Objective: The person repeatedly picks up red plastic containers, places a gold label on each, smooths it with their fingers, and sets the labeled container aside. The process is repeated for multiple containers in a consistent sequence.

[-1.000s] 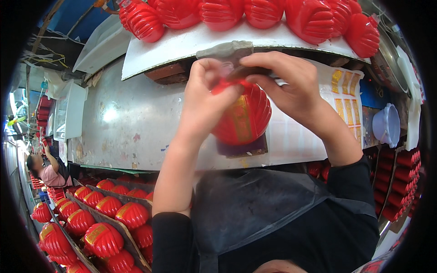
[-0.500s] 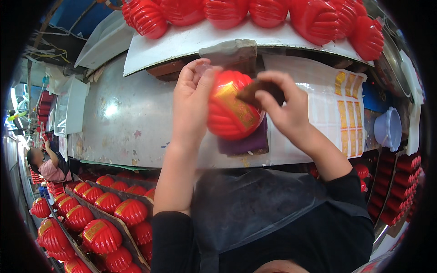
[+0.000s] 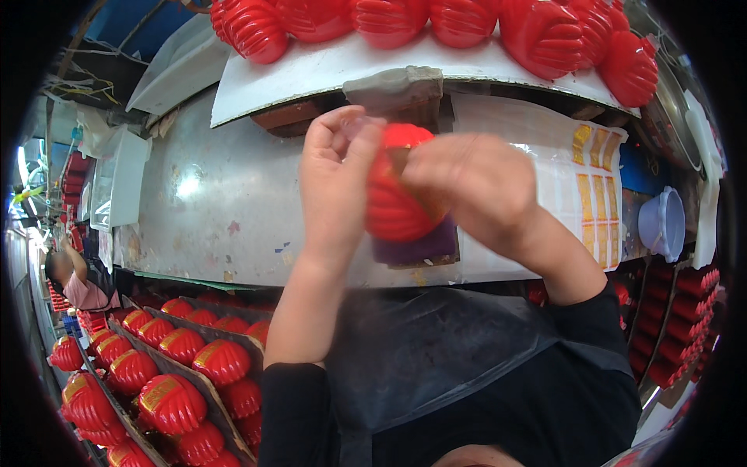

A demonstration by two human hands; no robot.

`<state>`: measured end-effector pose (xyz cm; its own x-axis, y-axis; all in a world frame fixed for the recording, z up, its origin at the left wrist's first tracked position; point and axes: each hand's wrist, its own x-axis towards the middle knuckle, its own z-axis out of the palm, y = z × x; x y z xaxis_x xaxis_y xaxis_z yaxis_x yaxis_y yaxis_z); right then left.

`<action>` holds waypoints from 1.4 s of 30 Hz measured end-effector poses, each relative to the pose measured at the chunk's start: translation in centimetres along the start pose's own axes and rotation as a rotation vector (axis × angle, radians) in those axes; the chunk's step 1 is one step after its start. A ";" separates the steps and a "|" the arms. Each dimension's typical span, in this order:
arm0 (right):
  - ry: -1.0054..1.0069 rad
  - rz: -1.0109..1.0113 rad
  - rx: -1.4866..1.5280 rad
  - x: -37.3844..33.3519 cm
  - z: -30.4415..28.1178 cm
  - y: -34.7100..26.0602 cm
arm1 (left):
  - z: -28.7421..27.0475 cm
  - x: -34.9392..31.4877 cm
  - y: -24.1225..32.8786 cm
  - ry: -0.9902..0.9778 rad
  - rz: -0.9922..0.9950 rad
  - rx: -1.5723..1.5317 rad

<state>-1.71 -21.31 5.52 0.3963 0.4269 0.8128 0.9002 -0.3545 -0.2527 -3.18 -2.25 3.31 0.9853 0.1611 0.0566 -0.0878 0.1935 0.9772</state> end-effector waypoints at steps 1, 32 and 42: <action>-0.086 -0.027 0.096 -0.2 -0.1 -0.4 | -0.2 0.1 -0.2 0.022 -0.010 -0.049; 0.033 -0.022 0.041 0.0 1.0 0.4 | 0.3 -2.1 -0.1 0.214 0.088 -0.107; 0.038 0.382 0.281 1.1 0.8 -2.5 | -0.4 -5.8 2.6 0.282 0.187 -0.036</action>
<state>-3.40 -19.22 6.66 0.7064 0.2771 0.6513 0.7073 -0.2393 -0.6652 -9.18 -2.32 5.41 0.8726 0.4577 0.1706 -0.2737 0.1688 0.9469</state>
